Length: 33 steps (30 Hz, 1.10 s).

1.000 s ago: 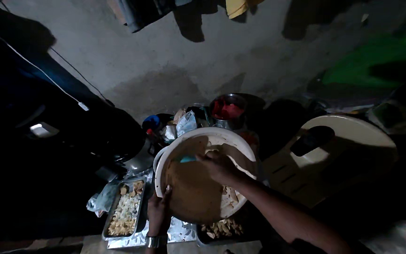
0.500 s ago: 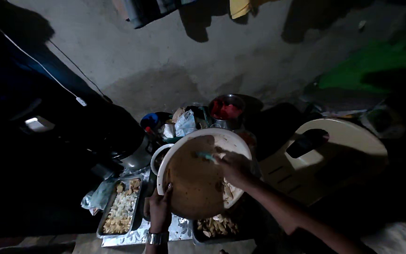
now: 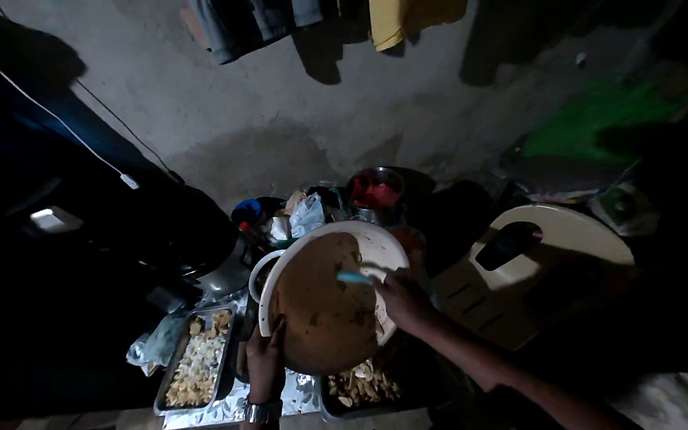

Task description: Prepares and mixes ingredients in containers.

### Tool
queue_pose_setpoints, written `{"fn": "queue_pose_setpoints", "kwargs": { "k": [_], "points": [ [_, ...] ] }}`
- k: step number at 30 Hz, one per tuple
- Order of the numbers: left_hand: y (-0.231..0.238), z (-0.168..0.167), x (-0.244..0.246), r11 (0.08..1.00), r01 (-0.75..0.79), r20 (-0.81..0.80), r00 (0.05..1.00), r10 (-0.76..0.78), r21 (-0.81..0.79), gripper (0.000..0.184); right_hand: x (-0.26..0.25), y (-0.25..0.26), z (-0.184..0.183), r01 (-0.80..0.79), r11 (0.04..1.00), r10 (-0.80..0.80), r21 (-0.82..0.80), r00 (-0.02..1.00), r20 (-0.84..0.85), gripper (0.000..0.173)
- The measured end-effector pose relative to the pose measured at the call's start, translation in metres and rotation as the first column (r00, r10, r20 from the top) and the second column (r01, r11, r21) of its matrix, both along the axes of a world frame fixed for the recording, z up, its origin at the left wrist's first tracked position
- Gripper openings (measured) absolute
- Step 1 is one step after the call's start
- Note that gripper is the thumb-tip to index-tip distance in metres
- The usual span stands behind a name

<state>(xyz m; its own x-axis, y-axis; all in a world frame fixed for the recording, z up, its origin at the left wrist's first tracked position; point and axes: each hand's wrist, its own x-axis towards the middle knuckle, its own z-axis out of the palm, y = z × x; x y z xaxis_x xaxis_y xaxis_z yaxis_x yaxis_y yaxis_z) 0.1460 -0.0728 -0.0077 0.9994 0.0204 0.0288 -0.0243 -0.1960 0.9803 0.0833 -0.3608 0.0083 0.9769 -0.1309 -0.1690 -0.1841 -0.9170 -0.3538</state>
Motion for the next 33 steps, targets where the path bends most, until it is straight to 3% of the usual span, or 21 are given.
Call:
{"fn": "queue_pose_setpoints", "kwargs": {
  "k": [3, 6, 9, 13, 15, 19, 22, 25, 30, 33],
  "points": [
    [-0.002, 0.002, -0.006, 1.0, 0.005, 0.014, 1.0, -0.005, 0.009, 0.027, 0.015, -0.005, 0.007, 0.119, 0.992, -0.113, -0.051, 0.988, 0.102, 0.059],
    [-0.01, 0.008, -0.009, 0.999, -0.032, 0.017, 0.999, 0.031, 0.003, 0.027, -0.005, 0.016, -0.003, -0.014, 1.0, 0.016, 0.024, 0.995, -0.095, 0.058],
    [-0.008, 0.006, -0.008, 0.998, -0.05, 0.026, 0.998, 0.051, -0.028, 0.028, -0.018, 0.026, -0.019, -0.082, 0.996, 0.086, 0.042, 0.989, -0.122, 0.057],
    [-0.003, 0.007, -0.008, 0.999, -0.047, 0.05, 0.998, 0.046, 0.012, 0.024, 0.01, -0.003, 0.016, 0.124, 0.992, -0.122, -0.037, 0.991, 0.056, 0.061],
    [-0.005, 0.01, -0.009, 0.998, -0.04, 0.061, 0.997, 0.037, 0.045, 0.022, 0.022, -0.013, 0.017, 0.15, 0.983, -0.146, -0.107, 0.988, 0.049, 0.059],
    [-0.004, 0.007, -0.009, 0.999, -0.045, 0.061, 0.997, 0.043, 0.027, 0.025, -0.006, 0.005, -0.02, -0.034, 0.999, 0.034, 0.0, 0.985, -0.171, 0.058],
    [-0.003, 0.007, -0.012, 0.998, -0.038, 0.079, 0.996, 0.033, 0.059, 0.023, -0.025, 0.011, -0.037, -0.085, 0.994, 0.096, 0.067, 0.979, -0.182, 0.059],
    [-0.003, 0.001, -0.015, 1.0, -0.013, 0.055, 0.998, 0.012, 0.007, 0.025, -0.014, 0.012, -0.001, -0.06, 0.995, 0.069, 0.077, 0.99, -0.121, 0.06],
    [-0.012, -0.006, -0.012, 0.982, -0.022, -0.069, 0.998, 0.009, -0.19, 0.024, 0.02, 0.039, 0.031, -0.231, 0.969, 0.203, 0.085, 0.946, 0.253, 0.052],
    [-0.011, -0.009, -0.009, 0.974, -0.018, -0.097, 0.995, -0.004, -0.225, 0.028, 0.018, 0.051, 0.022, -0.394, 0.918, 0.384, 0.051, 0.913, 0.139, 0.059]
  ]
}}
